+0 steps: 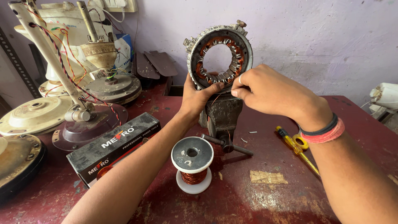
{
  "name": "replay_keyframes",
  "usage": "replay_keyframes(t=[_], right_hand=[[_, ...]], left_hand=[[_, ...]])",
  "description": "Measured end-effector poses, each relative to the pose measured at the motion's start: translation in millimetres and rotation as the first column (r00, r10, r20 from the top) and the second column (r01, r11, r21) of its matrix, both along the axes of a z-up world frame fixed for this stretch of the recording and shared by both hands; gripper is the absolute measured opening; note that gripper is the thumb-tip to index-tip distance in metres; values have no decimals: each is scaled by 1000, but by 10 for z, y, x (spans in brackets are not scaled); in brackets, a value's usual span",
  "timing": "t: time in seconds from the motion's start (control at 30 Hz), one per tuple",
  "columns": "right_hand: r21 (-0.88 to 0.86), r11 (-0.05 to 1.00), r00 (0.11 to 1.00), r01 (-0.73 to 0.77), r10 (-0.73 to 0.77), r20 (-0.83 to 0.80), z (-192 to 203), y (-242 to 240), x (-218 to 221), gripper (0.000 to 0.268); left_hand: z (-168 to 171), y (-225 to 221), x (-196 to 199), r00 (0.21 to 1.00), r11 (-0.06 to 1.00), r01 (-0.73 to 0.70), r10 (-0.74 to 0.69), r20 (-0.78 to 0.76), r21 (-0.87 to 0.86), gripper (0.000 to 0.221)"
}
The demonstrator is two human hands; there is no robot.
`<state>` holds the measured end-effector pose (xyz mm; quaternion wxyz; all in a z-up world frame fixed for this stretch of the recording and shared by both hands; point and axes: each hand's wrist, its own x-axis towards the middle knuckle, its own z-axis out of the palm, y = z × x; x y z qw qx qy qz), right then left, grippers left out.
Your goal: The person winds copper wire around the slots of a motor stator held in a bench vise. They repeatedly thread the wire through the stator slots, pull it taut, and adjust the stator orientation to continue winding. The process is continuous and focused on building up the coil layers.
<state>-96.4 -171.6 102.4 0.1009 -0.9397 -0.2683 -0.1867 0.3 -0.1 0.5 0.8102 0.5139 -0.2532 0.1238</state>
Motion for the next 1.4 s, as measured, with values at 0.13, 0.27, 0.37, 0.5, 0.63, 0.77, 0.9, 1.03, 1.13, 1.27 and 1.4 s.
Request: replay_keyframes(t=[0.13,0.27,0.37,0.5,0.63,0.77,0.9,1.03,1.13,1.27,1.4], right_hand=[[1,999,999,-49,49,12,15,-37,16,21],[-38,999,1000,5,-6,-28,20,-21,-8,22],[-44,998,999,-51,51,-11,16,15,-31,22],[-111,994,998,-18,11,-63,1,66,-49,22],[-155,987,998,-44,35,-59,-25,115,-93,17],[-173,984,998,-27,17,-61,-36,218,-185,13],[-239,969,995,-61,39,-94,-61,388,-371,12],[-417,881,974,-223,183,-133,-102,586,-739,19],[-432,859,960,-276,227,-163,-162,737,-968,16],[-323,913,899,-248,93,-427,-86,562,-833,20],[409,718,820,-562,550,161,75,-5,-189,10]], left_hand=[[1,19,11,999,995,-29,31,-27,91,54],[14,67,35,1000,988,-13,18,-25,154,55],[22,70,45,999,987,16,-10,-40,158,55],[26,59,43,999,989,-3,9,-36,145,54],[16,45,36,999,995,26,-23,-35,96,51],[21,32,41,999,995,-1,4,-39,100,49],[12,28,41,1000,996,7,-5,-29,83,49],[11,31,38,999,995,-4,8,-38,96,51],[10,37,50,999,993,-24,29,-39,117,52],[-31,40,84,999,995,-1,5,-38,104,53],[-46,34,132,999,998,26,-24,-44,53,49]])
